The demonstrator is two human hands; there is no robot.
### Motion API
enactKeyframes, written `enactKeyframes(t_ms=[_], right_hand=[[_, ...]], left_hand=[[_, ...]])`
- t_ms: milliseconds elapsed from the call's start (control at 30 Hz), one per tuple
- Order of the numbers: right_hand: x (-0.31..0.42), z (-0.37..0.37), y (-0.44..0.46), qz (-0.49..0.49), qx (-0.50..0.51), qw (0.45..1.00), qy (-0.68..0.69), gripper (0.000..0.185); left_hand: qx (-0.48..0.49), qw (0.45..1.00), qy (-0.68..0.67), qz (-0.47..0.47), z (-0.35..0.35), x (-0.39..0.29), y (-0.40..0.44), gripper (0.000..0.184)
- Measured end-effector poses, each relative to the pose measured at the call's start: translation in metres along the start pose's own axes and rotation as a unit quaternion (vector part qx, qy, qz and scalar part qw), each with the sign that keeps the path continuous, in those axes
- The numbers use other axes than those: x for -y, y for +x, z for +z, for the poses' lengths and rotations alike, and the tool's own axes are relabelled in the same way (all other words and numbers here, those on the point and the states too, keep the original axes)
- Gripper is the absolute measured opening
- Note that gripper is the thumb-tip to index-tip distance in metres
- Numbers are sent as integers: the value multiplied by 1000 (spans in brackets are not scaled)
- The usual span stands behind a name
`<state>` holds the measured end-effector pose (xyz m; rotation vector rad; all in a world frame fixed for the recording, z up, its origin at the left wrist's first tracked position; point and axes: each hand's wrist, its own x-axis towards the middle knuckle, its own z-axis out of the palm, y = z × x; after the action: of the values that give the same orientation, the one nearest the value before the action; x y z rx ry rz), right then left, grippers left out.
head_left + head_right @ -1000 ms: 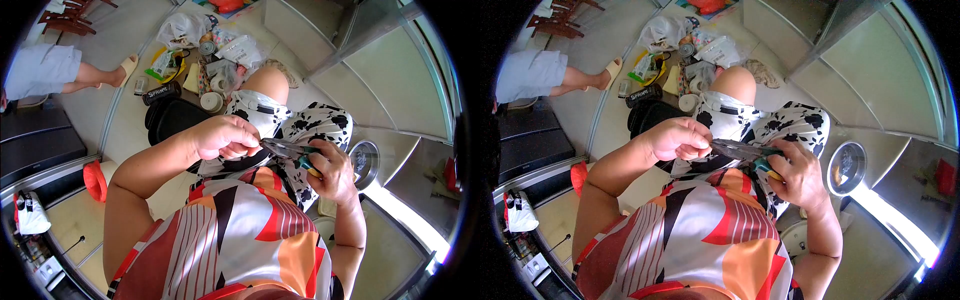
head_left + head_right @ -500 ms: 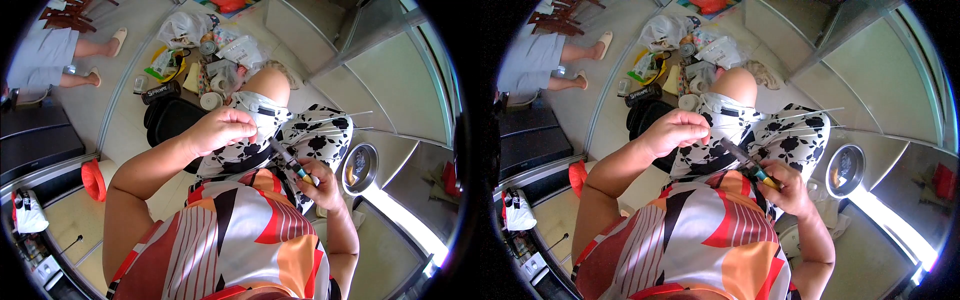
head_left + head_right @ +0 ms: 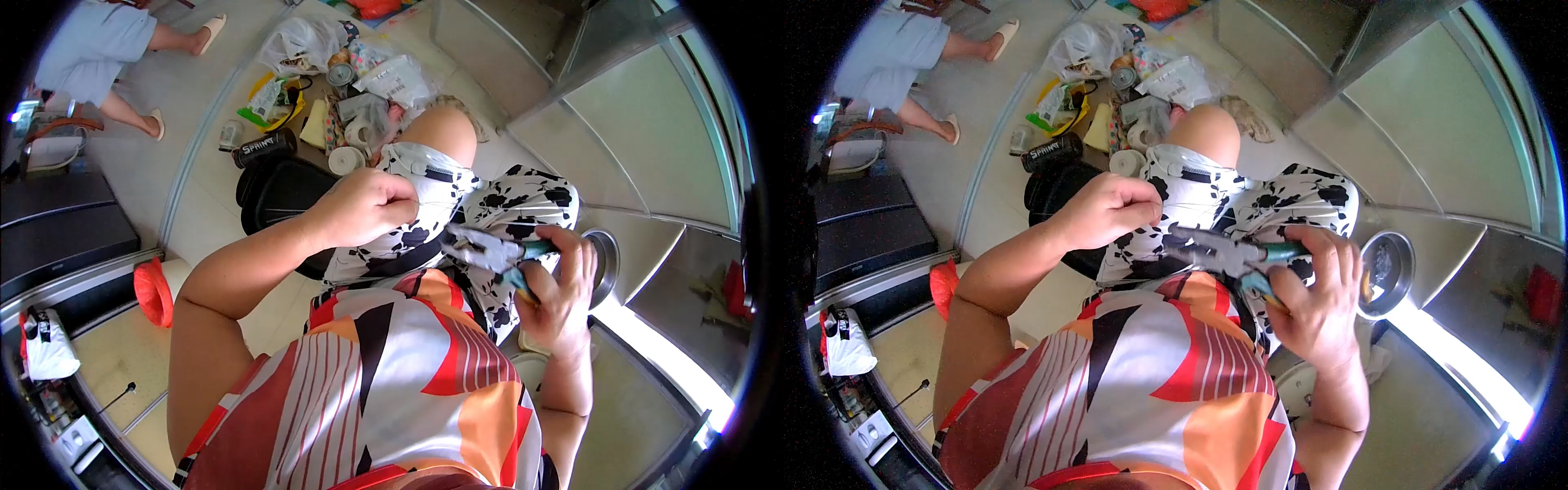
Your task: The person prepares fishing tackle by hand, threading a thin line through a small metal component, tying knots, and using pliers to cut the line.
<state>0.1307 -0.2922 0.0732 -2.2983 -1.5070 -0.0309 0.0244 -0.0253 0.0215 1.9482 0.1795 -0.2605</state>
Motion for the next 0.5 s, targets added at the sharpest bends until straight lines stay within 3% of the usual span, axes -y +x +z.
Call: enactKeyframes(t_ms=[133, 500], right_hand=[[-1, -3, 9, -14, 38, 997, -73, 29], [-3, 0, 15, -44, 72, 993, -79, 20]], left_hand=[[23, 999, 15, 15, 0, -6, -4, 15], [104, 992, -63, -7, -4, -10, -5, 17]])
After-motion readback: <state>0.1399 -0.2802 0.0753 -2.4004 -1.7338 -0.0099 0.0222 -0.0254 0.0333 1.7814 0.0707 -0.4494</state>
